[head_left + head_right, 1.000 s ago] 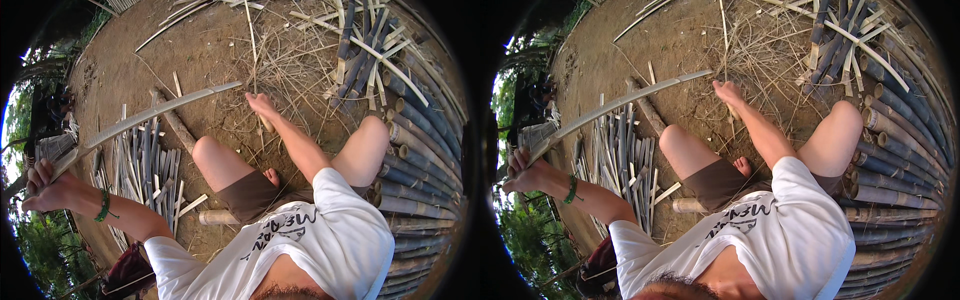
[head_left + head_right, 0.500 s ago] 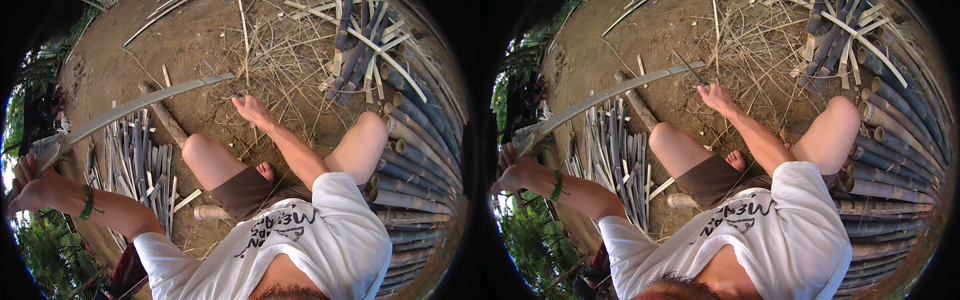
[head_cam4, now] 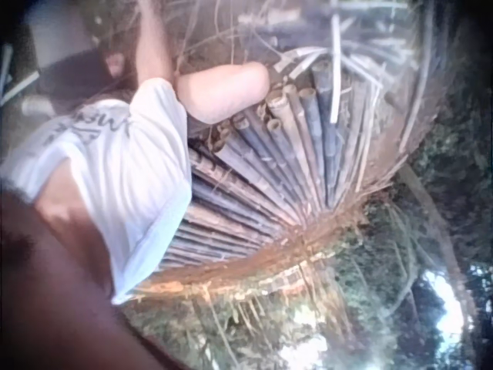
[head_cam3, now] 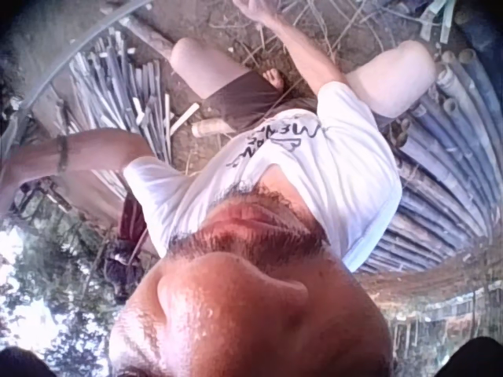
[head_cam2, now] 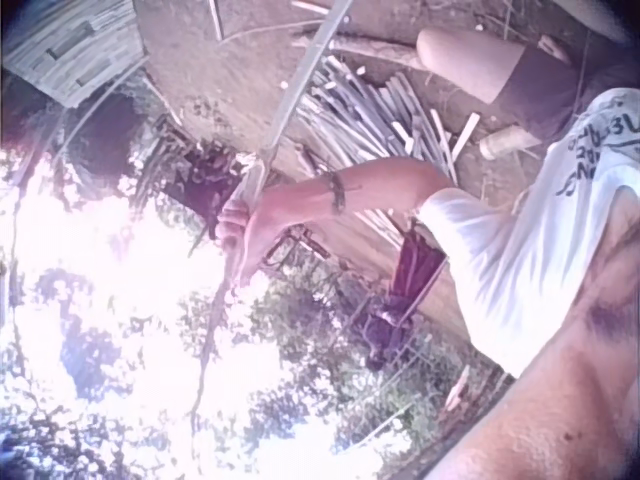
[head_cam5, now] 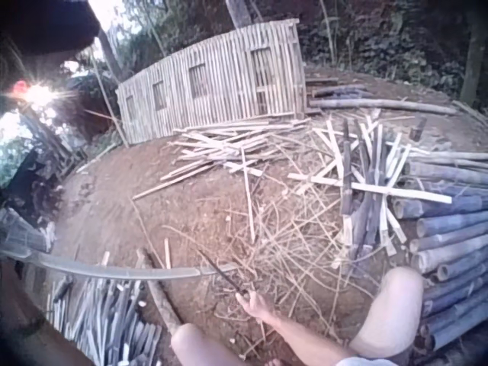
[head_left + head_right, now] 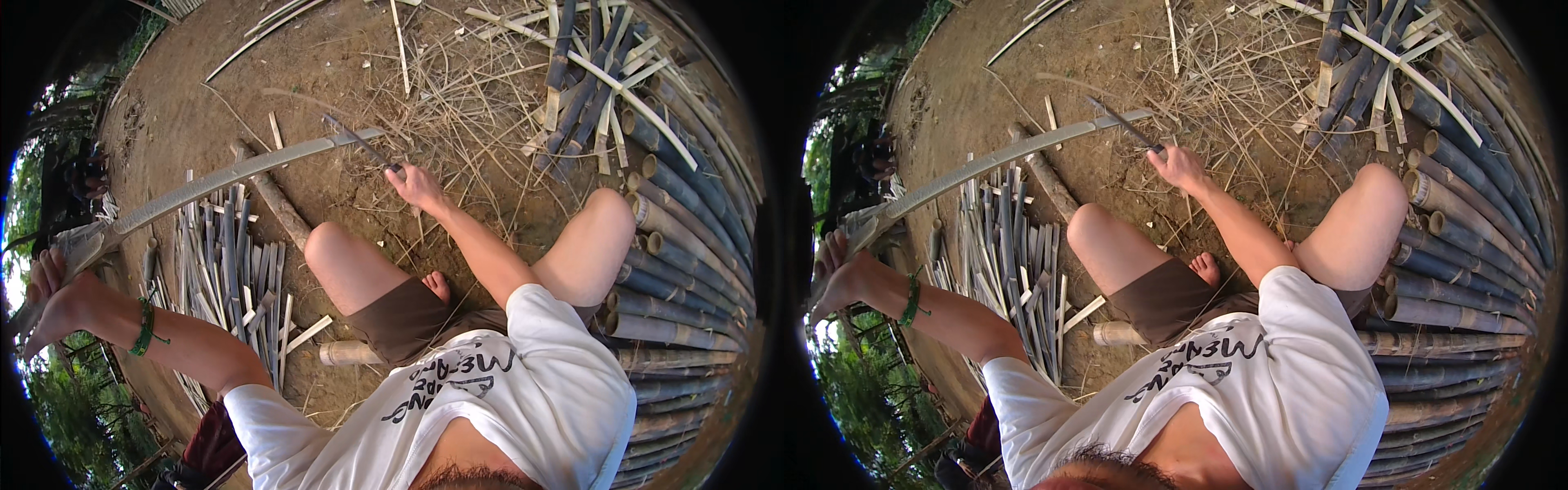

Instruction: The person uses two large knives to shave and smooth long strips of bamboo, repeatedly running the blades along the surface of the strips while sitting on the ground.

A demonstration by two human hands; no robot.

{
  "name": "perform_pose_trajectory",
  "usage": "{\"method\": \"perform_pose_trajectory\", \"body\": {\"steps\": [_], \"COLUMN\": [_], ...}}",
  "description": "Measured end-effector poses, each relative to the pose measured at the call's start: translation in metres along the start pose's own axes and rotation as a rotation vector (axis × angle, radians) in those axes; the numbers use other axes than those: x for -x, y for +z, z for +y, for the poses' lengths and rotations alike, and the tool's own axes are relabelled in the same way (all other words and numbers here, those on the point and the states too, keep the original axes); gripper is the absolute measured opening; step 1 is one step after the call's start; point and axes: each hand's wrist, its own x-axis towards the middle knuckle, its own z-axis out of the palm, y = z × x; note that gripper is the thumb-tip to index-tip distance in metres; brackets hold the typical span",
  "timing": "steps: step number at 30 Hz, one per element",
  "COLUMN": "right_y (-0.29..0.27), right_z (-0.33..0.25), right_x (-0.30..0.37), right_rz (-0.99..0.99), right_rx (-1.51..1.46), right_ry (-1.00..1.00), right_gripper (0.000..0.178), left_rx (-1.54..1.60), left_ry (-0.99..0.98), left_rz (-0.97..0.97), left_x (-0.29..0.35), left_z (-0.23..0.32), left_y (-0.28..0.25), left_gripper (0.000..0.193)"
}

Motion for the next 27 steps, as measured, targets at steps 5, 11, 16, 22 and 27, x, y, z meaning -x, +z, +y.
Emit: {"method": "perform_pose_trajectory", "body": {"steps": [5,11,16,22,27], "right_y": [-0.044,-0.044,-0.007,0.016,0.026], "right_z": [0.064,0.041,0.004,-0.078,-0.031], "right_x": [-0.042,0.007,0.038,0.061,0.042], "right_rz": [0.068,0.101,0.080,0.073,0.056], "right_rx": [-0.112,-0.320,-0.371,-0.268,-0.227], "right_ry": [0.388,0.373,0.236,-0.220,-0.144], "right_gripper": [0.063,0.060,0.053,0.054,0.058], "left_rx": [0.015,-0.087,-0.102,-0.123,-0.157], "left_ry": [-0.083,0.017,0.144,0.168,0.185], "left_rz": [-0.109,0.024,0.040,0.000,-0.057], "left_x": [0.012,-0.007,-0.069,-0.042,-0.031], "left_z": [0.027,0.035,0.002,0.006,0.011], "left_y": [0.012,-0.022,-0.042,-0.008,0.008], "left_gripper": [0.072,0.063,0.059,0.058,0.057]}}
